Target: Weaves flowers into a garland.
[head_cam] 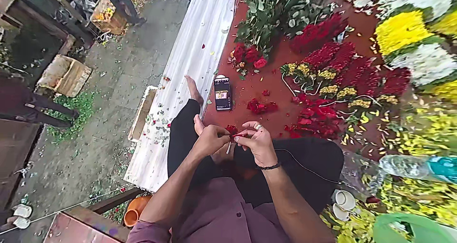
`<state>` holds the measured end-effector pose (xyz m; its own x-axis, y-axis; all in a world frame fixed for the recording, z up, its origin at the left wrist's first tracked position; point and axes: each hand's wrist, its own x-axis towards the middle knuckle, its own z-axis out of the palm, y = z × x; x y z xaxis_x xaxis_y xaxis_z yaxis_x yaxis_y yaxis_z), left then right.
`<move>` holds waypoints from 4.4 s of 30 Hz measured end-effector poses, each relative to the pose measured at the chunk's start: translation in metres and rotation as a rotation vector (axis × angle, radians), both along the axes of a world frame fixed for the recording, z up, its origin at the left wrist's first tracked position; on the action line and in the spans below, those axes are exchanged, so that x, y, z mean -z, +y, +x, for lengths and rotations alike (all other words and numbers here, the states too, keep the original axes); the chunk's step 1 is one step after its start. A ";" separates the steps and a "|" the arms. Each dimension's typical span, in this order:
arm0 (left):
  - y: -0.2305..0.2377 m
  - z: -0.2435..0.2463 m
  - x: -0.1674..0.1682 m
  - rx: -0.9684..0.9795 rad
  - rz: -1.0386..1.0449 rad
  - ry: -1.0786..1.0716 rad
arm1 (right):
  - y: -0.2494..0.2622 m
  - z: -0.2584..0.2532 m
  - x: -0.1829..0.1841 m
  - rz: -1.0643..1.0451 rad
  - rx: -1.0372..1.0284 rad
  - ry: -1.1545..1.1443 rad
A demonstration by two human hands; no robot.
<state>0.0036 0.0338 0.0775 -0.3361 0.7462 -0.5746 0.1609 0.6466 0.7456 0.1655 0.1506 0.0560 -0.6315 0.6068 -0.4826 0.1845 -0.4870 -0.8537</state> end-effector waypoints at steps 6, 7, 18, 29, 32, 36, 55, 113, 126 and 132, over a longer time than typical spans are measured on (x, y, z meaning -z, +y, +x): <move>0.001 -0.001 0.004 0.056 0.070 0.008 | -0.001 -0.004 0.009 0.102 -0.040 -0.120; 0.001 0.000 0.005 0.065 0.081 0.008 | -0.001 -0.003 0.011 0.121 -0.060 -0.134; -0.004 -0.005 0.014 -0.050 0.022 -0.020 | 0.029 0.015 0.021 0.242 -0.350 -0.114; -0.008 -0.022 0.008 -0.142 -0.055 -0.013 | 0.050 0.026 0.027 0.366 -0.481 -0.010; -0.005 -0.021 0.003 -0.159 -0.085 0.032 | 0.045 0.026 0.015 0.295 -0.623 0.136; 0.006 -0.011 -0.029 0.228 -0.178 0.177 | 0.036 0.020 0.004 0.314 -0.525 0.340; 0.022 0.009 0.020 -0.275 0.052 0.143 | -0.005 0.001 0.023 0.340 -0.581 0.246; -0.035 0.007 0.050 -0.072 0.007 -0.005 | 0.068 -0.074 0.110 0.334 -0.710 -0.115; -0.041 0.014 0.065 -0.080 0.101 -0.025 | 0.184 -0.087 0.144 0.695 -0.173 -0.710; -0.037 0.014 0.067 -0.090 0.097 -0.020 | 0.185 -0.059 0.170 0.780 -0.462 -1.060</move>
<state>0.0175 -0.0031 0.0106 -0.3938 0.7660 -0.5081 0.0899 0.5822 0.8081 0.1069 0.3360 -0.1144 -0.3969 0.7766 -0.4893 0.9177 0.3253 -0.2280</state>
